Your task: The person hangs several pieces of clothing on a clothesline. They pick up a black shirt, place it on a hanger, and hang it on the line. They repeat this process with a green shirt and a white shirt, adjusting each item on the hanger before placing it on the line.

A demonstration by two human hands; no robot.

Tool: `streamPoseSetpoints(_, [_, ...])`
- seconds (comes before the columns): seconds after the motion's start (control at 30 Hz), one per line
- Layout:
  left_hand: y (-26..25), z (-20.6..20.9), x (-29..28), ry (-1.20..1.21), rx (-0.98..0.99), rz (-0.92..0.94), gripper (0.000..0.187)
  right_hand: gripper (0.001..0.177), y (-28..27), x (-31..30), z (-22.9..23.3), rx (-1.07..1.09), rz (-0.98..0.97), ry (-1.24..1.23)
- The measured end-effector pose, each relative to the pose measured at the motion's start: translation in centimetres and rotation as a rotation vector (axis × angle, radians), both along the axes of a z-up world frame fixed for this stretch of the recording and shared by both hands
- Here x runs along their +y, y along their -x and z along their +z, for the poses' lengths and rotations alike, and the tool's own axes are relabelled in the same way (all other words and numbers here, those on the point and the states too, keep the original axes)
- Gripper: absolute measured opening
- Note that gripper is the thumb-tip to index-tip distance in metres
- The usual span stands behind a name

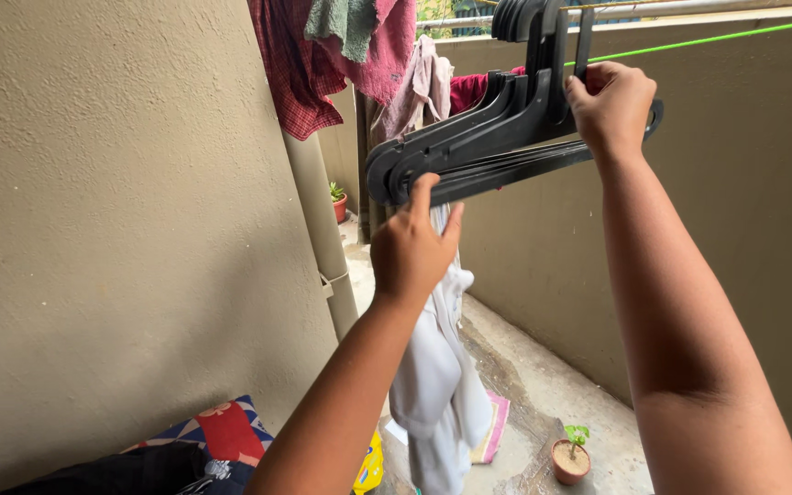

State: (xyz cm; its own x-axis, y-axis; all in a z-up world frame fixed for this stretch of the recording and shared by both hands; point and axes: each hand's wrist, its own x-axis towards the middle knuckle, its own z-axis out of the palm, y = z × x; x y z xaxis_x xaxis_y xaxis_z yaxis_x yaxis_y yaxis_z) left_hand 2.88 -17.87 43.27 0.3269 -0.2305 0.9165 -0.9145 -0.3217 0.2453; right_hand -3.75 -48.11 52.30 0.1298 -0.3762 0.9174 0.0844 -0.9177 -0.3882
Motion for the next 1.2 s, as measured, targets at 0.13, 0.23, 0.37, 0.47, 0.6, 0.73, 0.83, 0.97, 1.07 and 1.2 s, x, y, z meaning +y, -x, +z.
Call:
streamPoseSetpoints(0.13, [1.4,-0.2,0.8,0.008,-0.019,-0.065,0.044,0.018,1.3,-1.1,0.6,-0.063,-0.086,-0.026])
streamPoseSetpoints(0.23, [2.0,-0.7,1.8,0.01,-0.008,-0.109,0.041,0.019,2.5,-1.4,0.1,-0.069,-0.097,-0.072])
streamPoseSetpoints(0.37, [2.5,-1.8,3.4,0.026,0.001,-0.146,0.037,0.017,4.0,-1.3,-1.0,-0.071,-0.14,-0.059])
streamPoseSetpoints(0.47, [3.0,-2.9,4.4,-0.023,0.071,-0.168,0.032,0.027,5.0,-0.3,-1.6,-0.043,-0.114,-0.172])
streamPoseSetpoints(0.6, [3.3,-4.2,5.9,-0.067,0.103,-0.19,0.028,0.033,6.3,1.3,-1.8,0.014,-0.15,-0.239])
streamPoseSetpoints(0.73, [4.1,-5.1,7.9,-0.08,0.056,-0.218,0.028,0.034,7.6,1.3,-0.1,0.125,-0.155,-0.445])
streamPoseSetpoints(0.83, [4.9,-5.5,9.8,-0.098,0.031,-0.233,0.028,0.033,8.0,-0.4,1.5,0.13,0.03,-0.686])
streamPoseSetpoints(0.97, [5.9,-6.1,11.8,-0.117,0.064,-0.267,0.027,0.027,8.7,-2.2,2.2,0.147,0.371,-0.971])
streamPoseSetpoints(1.07, [6.1,-7.3,12.9,-0.151,0.107,-0.282,0.026,0.026,8.5,-2.7,1.8,0.198,0.33,-1.025])
streamPoseSetpoints(1.2, [6.1,-9.1,14.7,-0.216,0.126,-0.252,0.027,0.025,8.8,-4.2,2.2,0.022,0.279,-0.985])
